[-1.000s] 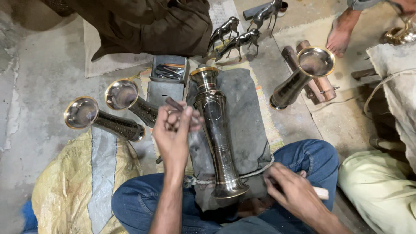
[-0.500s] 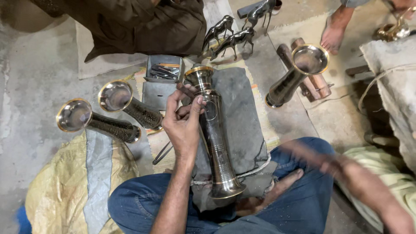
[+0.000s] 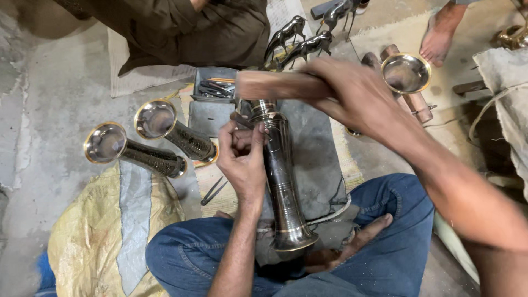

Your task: The person uses a hammer and a metal punch to engrave a design onto a silver-colored metal vase. They repeatedly strike the punch against the vase's surface while rotating it to continue the pattern.

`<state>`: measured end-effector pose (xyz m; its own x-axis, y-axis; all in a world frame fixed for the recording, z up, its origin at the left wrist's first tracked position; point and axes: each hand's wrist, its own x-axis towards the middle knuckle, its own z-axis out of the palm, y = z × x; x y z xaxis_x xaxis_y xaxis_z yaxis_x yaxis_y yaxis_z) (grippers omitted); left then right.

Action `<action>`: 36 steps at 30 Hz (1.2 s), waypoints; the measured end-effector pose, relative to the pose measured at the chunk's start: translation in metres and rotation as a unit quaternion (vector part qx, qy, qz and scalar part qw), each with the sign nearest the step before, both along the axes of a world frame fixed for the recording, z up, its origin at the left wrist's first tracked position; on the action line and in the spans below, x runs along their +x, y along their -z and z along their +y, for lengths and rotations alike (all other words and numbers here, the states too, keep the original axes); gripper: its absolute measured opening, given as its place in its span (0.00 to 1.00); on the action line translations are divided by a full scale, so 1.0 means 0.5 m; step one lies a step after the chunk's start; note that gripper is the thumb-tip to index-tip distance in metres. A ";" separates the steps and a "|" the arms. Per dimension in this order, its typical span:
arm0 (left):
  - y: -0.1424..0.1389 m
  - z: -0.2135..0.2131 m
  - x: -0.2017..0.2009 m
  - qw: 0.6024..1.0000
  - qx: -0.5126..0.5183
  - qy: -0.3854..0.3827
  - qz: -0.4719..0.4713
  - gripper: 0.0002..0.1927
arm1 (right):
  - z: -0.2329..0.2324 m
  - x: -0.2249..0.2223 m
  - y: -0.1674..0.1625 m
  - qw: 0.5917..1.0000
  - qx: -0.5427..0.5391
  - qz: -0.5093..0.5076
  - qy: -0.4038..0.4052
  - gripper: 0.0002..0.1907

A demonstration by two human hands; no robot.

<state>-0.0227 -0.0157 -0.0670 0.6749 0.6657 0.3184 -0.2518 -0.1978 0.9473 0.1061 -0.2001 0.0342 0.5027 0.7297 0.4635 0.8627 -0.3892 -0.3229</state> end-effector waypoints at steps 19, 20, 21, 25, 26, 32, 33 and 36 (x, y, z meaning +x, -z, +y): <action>-0.027 0.053 0.025 0.989 0.069 0.106 0.072 0.20 | 0.045 0.049 -0.054 0.966 -0.149 -0.203 0.053 0.14; -0.036 0.059 0.029 0.985 0.084 0.122 0.086 0.20 | 0.037 0.049 -0.052 0.975 -0.135 -0.164 0.064 0.17; -0.044 0.066 0.033 0.981 0.099 0.137 0.100 0.21 | 0.029 0.049 -0.050 0.982 -0.121 -0.125 0.073 0.20; -0.076 0.089 0.055 0.952 0.163 0.234 0.116 0.19 | 0.000 0.030 -0.015 0.985 -0.116 -0.076 0.105 0.16; -0.082 0.092 0.059 0.944 0.179 0.244 0.132 0.20 | -0.009 0.022 -0.003 0.991 -0.068 -0.001 0.113 0.16; -0.121 0.118 0.085 0.874 0.314 0.349 0.126 0.23 | -0.051 -0.044 0.074 0.980 0.040 0.071 0.182 0.18; -0.127 0.122 0.090 0.864 0.316 0.368 0.133 0.24 | -0.054 -0.055 0.087 0.969 0.083 0.127 0.194 0.20; -0.140 0.124 0.106 0.837 0.328 0.407 0.161 0.24 | -0.061 -0.086 0.123 0.974 0.069 0.018 0.217 0.16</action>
<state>0.0300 0.0461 0.0029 0.9408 -0.3038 0.1502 -0.3093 -0.5888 0.7467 0.0633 -0.2307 -0.0273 0.7674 0.3767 0.5189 0.6136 -0.6661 -0.4240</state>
